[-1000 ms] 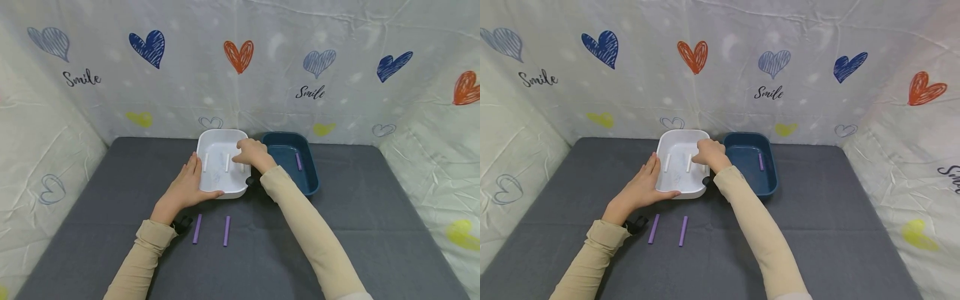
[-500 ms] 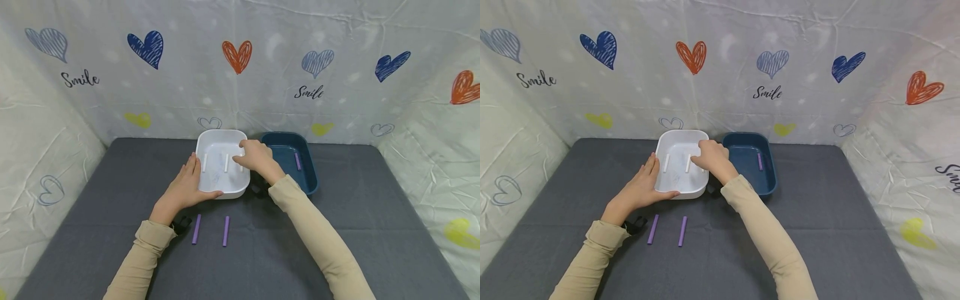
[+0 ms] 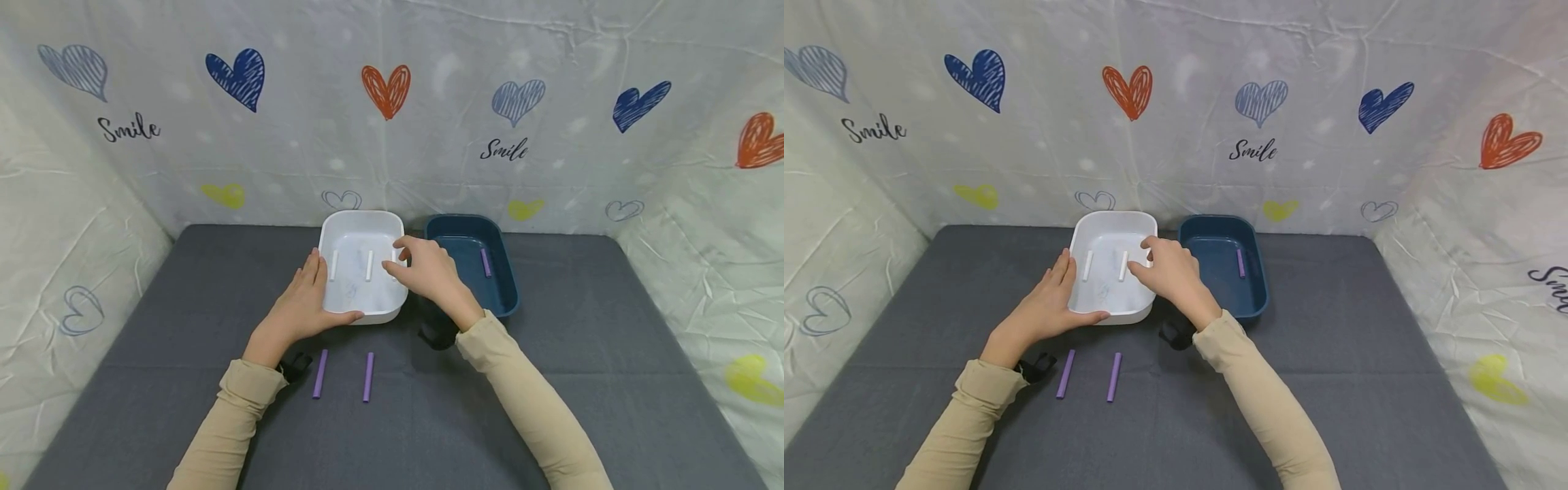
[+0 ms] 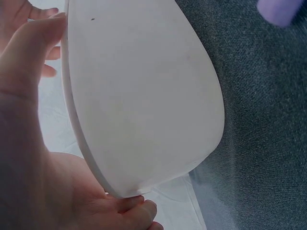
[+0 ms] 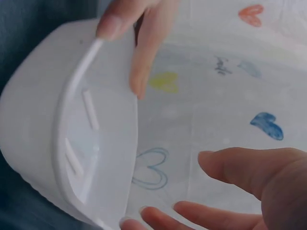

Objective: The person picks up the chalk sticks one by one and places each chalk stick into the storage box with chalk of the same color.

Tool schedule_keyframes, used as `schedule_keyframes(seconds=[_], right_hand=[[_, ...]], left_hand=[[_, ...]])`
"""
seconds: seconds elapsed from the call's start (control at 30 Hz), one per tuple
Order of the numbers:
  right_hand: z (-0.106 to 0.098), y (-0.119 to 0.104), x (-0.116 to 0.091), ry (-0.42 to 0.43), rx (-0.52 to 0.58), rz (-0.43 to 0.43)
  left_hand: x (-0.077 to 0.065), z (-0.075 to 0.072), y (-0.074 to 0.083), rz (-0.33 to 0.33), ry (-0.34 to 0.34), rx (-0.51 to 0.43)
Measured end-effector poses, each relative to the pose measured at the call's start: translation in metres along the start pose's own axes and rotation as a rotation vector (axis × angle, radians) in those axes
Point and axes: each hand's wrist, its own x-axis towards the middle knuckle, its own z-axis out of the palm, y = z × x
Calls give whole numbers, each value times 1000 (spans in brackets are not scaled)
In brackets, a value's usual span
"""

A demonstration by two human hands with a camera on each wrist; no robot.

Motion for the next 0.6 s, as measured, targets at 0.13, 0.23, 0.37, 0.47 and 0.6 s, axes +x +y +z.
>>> schedule_keyframes(seconds=[0.13, 0.23, 0.37, 0.47, 0.6], right_hand=[[0, 1, -12, 32, 63, -43], [1, 4, -21, 48, 113, -71], [2, 9, -31, 65, 186, -105], [4, 13, -38, 71, 244, -141], [7, 20, -48, 95, 302, -215]], left_hand=[[0, 1, 0, -4, -2, 1], [0, 2, 0, -6, -2, 4], [0, 2, 0, -7, 5, 7], [0, 2, 0, -11, 8, 7], [1, 1, 0, -11, 7, 7]])
